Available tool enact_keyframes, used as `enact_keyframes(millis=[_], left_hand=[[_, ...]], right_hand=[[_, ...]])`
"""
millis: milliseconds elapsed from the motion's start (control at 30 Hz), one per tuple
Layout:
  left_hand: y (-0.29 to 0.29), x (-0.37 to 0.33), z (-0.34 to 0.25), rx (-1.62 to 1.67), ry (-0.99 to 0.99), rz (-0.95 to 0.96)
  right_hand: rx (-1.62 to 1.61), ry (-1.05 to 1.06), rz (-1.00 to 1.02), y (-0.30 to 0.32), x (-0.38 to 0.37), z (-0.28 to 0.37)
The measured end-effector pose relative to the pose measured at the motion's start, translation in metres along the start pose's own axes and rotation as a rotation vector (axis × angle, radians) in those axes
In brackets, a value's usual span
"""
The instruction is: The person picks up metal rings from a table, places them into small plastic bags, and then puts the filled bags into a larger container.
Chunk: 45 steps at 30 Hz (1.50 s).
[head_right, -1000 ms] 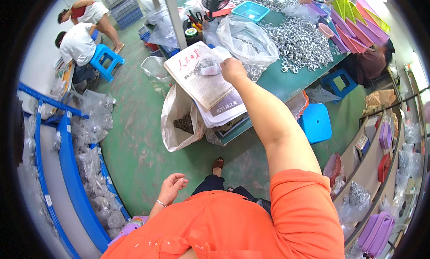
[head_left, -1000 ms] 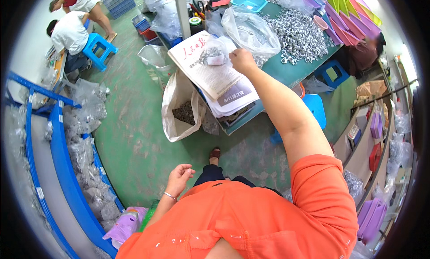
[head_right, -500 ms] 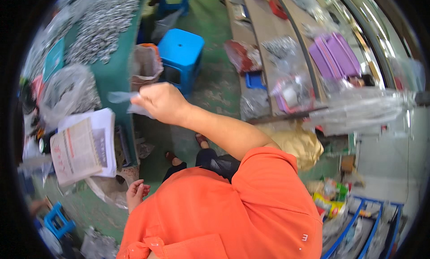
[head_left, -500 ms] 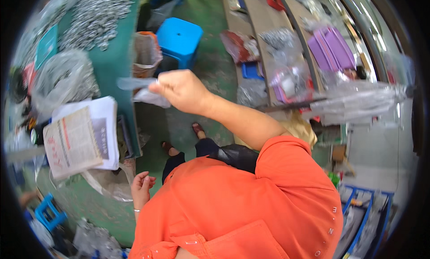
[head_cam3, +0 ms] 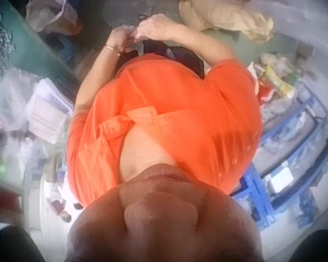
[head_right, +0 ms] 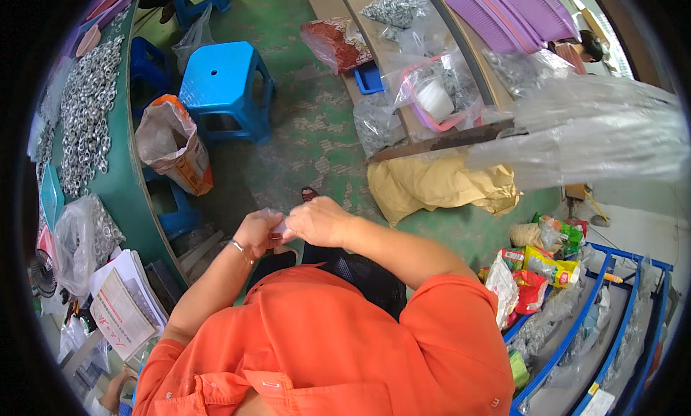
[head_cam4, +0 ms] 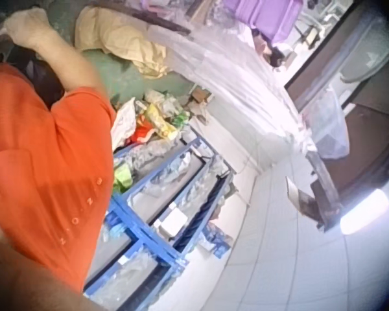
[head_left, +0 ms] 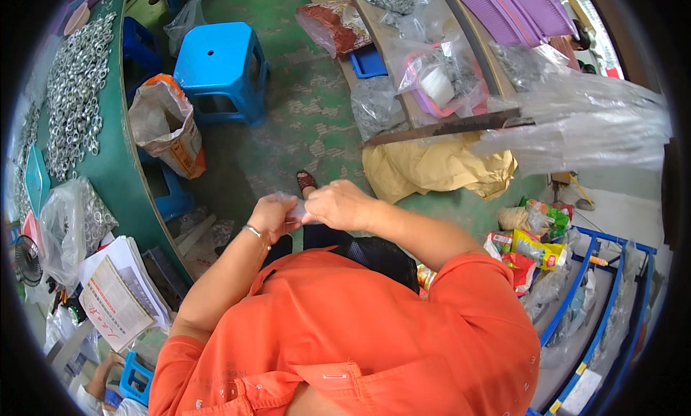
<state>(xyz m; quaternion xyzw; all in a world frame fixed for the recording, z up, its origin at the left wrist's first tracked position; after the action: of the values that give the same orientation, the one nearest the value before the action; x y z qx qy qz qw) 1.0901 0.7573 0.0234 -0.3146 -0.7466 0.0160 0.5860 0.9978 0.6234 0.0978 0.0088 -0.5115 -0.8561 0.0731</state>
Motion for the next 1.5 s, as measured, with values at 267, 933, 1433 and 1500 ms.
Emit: enact_keyframes(millis=[267, 933, 1433, 1500], left_hand=[[-0.045, -0.009, 0.007, -0.241, -0.314, -0.225], [-0.055, -0.012, -0.067, 0.339, -0.421, -0.023], [-0.023, -0.002, -0.063, 0.400, -0.538, -0.002], [-0.032, 0.013, -0.067, 0.419, -0.479, -0.031]], right_hand=[[0.442, -0.801, 0.013, 0.020, 0.076, -0.204], [-1.221, -0.269, -0.250, 0.087, 0.011, -0.168], [-1.811, -0.940, -0.005, 0.039, -0.066, -0.052], [-1.732, -1.090, -0.233, 0.031, -0.070, -0.042]])
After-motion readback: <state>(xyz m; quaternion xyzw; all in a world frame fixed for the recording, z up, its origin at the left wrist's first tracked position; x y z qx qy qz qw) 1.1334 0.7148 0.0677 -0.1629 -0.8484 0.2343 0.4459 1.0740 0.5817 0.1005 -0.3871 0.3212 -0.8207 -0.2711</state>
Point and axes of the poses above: each hand's wrist, its own x-axis away from the middle knuckle, its own y-axis out of the back of the hand, z = x × y, the point moved 2 cm from there along -x, towards the middle knuckle, and after that the axes turned 10 degrees about x, right-handed, at the moved point
